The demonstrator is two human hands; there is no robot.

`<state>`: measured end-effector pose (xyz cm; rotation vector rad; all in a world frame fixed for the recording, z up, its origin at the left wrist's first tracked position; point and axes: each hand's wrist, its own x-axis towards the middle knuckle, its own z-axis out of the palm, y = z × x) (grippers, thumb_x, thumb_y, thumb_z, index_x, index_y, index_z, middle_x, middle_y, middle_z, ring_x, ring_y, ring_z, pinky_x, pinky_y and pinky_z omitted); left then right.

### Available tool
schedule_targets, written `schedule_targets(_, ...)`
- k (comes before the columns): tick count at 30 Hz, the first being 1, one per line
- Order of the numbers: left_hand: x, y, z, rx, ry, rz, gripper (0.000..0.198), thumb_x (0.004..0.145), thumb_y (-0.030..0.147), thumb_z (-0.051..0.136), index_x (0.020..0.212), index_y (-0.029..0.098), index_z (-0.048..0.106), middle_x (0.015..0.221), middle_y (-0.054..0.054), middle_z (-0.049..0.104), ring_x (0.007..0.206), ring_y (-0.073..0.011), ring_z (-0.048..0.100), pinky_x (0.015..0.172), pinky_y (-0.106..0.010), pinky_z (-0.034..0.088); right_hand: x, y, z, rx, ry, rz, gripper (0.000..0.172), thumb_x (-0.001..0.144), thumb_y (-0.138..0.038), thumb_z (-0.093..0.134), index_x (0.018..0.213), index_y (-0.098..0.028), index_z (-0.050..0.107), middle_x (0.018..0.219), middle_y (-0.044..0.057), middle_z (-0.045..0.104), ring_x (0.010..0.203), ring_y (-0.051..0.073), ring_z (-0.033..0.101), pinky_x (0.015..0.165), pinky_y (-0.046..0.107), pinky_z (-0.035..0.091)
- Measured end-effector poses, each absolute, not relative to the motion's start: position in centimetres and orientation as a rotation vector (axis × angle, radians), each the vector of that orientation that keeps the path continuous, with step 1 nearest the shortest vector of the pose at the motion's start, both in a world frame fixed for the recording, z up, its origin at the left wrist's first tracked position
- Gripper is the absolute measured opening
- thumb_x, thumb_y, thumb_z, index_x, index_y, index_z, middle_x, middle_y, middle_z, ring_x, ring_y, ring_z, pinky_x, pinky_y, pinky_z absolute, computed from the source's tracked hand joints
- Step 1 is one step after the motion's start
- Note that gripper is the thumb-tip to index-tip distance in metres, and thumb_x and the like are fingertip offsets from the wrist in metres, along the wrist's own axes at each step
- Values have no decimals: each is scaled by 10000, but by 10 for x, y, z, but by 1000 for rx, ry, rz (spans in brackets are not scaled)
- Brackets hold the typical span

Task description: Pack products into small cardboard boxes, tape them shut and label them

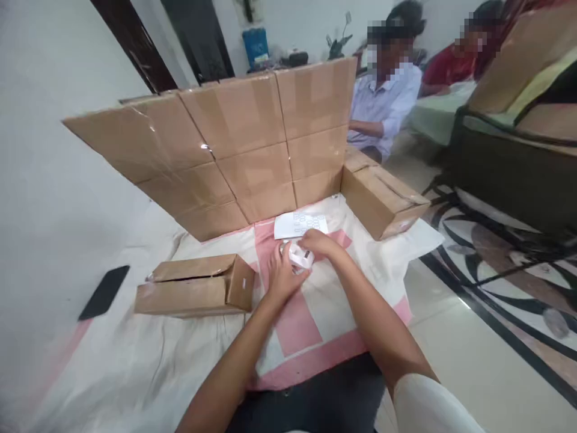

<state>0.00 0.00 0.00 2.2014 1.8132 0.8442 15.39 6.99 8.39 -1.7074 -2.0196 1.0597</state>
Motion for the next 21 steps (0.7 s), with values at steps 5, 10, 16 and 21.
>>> schedule_targets(5, 5, 0, 0, 2190, 1883, 816, 997, 662, 497, 815, 1501, 202, 364, 1531, -209, 381, 1372, -405, 436, 1094, -520, 397, 171, 59, 85, -1751, -1958, 1096, 311, 831, -278, 584, 553, -175, 493, 528, -30, 450, 563, 110, 431, 520, 246, 275)
schedule_targets(10, 5, -2, 1, 2215, 1855, 825, 1006, 644, 533, 818, 1489, 211, 378, 1522, -189, 412, 1358, -385, 454, 1069, -513, 411, 189, 39, 83, -1700, -1934, 1354, 139, 792, -228, 610, 672, -159, 614, 669, 20, 662, 636, 131, 606, 584, 216, 433)
schedule_targets(16, 5, -2, 0, 2195, 1851, 827, 1007, 638, 543, 814, 1491, 235, 377, 1532, -170, 399, 1375, -382, 433, 1082, -507, 393, 195, 43, 73, -1774, -1969, 1438, 76, 765, -181, 645, 699, -146, 655, 669, 37, 690, 599, 123, 609, 527, 202, 414)
schedule_targets(21, 5, -2, 0, 2193, 1859, 820, 1007, 638, 542, 814, 1492, 234, 378, 1531, -163, 401, 1374, -380, 430, 1086, -509, 387, 195, 48, 70, -1833, -1908, 1551, 145, 819, -203, 649, 950, -159, 694, 920, 80, 755, 719, 145, 687, 574, 213, 499)
